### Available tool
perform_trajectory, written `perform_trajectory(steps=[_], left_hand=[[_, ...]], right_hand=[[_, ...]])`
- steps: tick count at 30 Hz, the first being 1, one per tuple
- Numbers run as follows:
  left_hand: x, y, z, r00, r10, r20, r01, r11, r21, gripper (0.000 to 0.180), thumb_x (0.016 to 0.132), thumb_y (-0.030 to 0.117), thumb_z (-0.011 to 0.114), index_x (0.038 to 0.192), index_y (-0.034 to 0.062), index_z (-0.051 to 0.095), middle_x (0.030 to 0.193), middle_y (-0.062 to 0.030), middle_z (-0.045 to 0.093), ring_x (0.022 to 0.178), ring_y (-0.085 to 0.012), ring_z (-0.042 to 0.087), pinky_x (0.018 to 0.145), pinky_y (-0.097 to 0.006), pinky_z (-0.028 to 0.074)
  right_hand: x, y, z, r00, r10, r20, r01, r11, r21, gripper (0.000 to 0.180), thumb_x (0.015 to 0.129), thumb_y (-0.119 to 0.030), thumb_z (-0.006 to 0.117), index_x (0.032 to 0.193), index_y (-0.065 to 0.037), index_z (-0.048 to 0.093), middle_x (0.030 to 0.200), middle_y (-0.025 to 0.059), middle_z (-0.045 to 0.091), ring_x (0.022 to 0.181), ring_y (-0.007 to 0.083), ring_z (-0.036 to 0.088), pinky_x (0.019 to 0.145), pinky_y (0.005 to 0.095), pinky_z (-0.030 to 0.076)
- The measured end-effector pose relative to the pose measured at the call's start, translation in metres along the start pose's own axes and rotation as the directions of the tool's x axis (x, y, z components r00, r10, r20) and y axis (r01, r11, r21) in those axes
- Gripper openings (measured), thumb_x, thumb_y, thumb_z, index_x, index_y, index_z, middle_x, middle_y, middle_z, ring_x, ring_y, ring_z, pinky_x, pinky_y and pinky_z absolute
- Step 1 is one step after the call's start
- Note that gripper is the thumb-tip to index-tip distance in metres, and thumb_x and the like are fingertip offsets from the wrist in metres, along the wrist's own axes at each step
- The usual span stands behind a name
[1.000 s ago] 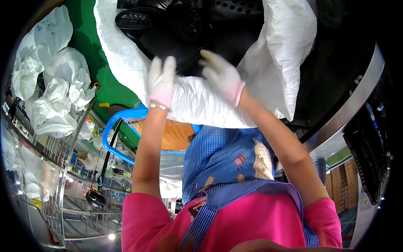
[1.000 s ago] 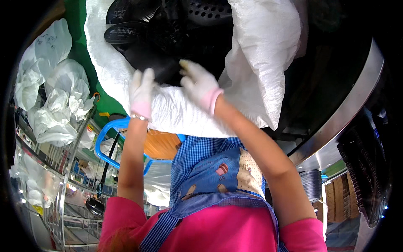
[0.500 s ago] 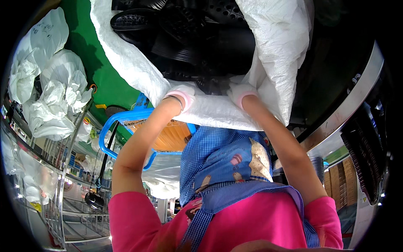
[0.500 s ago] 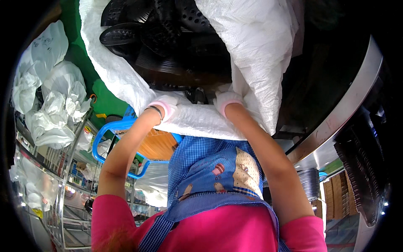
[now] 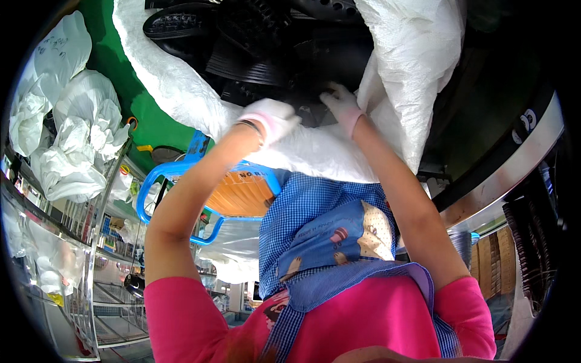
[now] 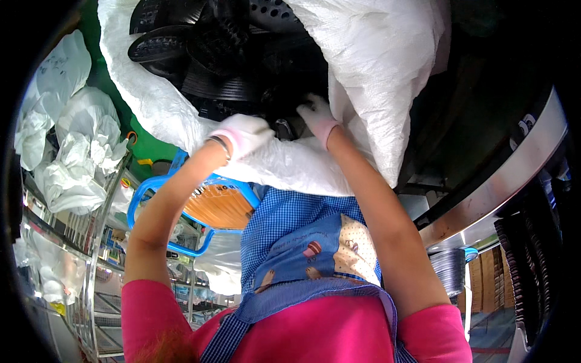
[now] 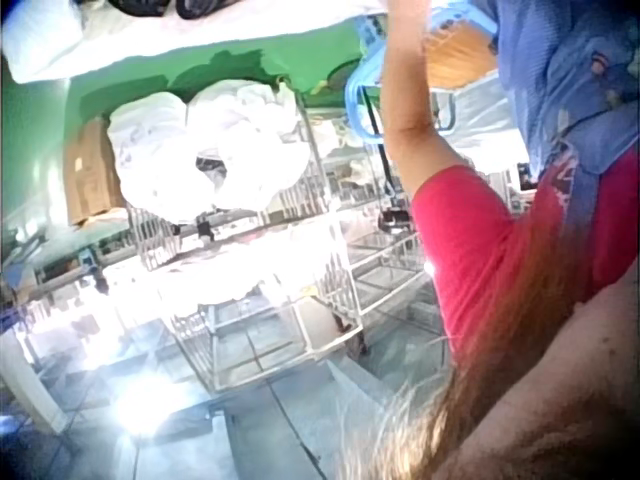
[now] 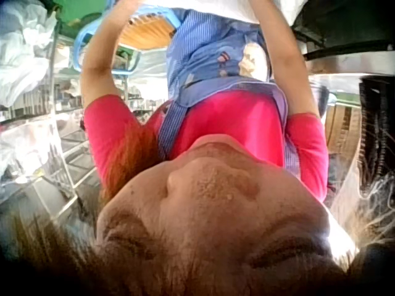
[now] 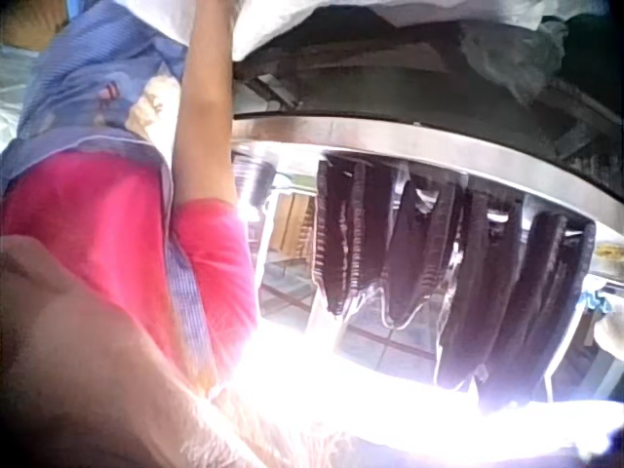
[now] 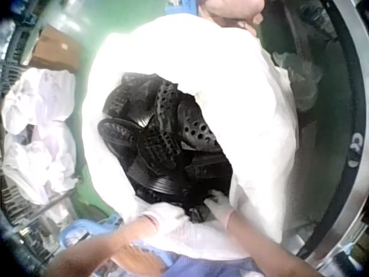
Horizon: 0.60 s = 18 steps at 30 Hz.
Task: The person unloads shoes from a plastic bag, places them onto a metal rack and conveyor line, and then organizes more shoes into a large white plastic bag.
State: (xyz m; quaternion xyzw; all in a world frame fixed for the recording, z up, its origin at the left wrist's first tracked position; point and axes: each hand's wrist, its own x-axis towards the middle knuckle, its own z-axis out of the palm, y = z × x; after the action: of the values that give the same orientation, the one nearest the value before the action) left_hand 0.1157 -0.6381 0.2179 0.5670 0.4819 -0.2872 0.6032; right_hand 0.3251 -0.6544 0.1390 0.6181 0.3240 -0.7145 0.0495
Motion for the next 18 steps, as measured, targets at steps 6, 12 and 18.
perform_trajectory(steps=[6, 12, 18], left_hand=[[0.049, 0.067, 0.015, 0.925, -0.013, -0.380, -0.016, 0.997, -0.073, 0.031, 0.091, 0.020, 0.048, 0.115, 0.0023, 0.057, 0.096, -0.0164, 0.061, 0.093, -0.0340, 0.061, 0.080, -0.041, 0.051], [0.100, 0.078, 0.025, 0.825, 0.107, -0.556, -0.002, 0.983, 0.186, 0.034, 0.086, 0.018, 0.054, 0.116, 0.0021, 0.058, 0.107, -0.0171, 0.061, 0.097, -0.0300, 0.060, 0.085, -0.040, 0.050], [0.111, 0.120, -0.007, 0.986, -0.030, -0.161, -0.027, 0.939, -0.343, 0.054, 0.082, 0.031, 0.062, 0.124, -0.0035, 0.054, 0.130, -0.0224, 0.053, 0.120, -0.0352, 0.050, 0.103, -0.035, 0.040]], right_hand=[[-0.031, -0.027, -0.029, 0.970, 0.173, -0.170, -0.058, 0.846, 0.529, 0.040, 0.094, -0.019, 0.048, 0.130, -0.001, 0.050, 0.126, 0.0153, 0.057, 0.113, 0.0245, 0.056, 0.097, 0.0318, 0.044], [-0.077, -0.071, -0.076, 0.853, -0.147, -0.500, 0.286, 0.934, 0.213, 0.040, 0.094, -0.020, 0.048, 0.130, -0.001, 0.051, 0.129, 0.0177, 0.055, 0.117, 0.0288, 0.054, 0.100, 0.0347, 0.042], [-0.066, -0.073, -0.106, 0.502, -0.730, -0.465, 0.075, 0.572, -0.817, 0.041, 0.094, -0.022, 0.048, 0.130, -0.002, 0.051, 0.131, 0.0187, 0.054, 0.120, 0.0314, 0.052, 0.102, 0.0366, 0.040]])
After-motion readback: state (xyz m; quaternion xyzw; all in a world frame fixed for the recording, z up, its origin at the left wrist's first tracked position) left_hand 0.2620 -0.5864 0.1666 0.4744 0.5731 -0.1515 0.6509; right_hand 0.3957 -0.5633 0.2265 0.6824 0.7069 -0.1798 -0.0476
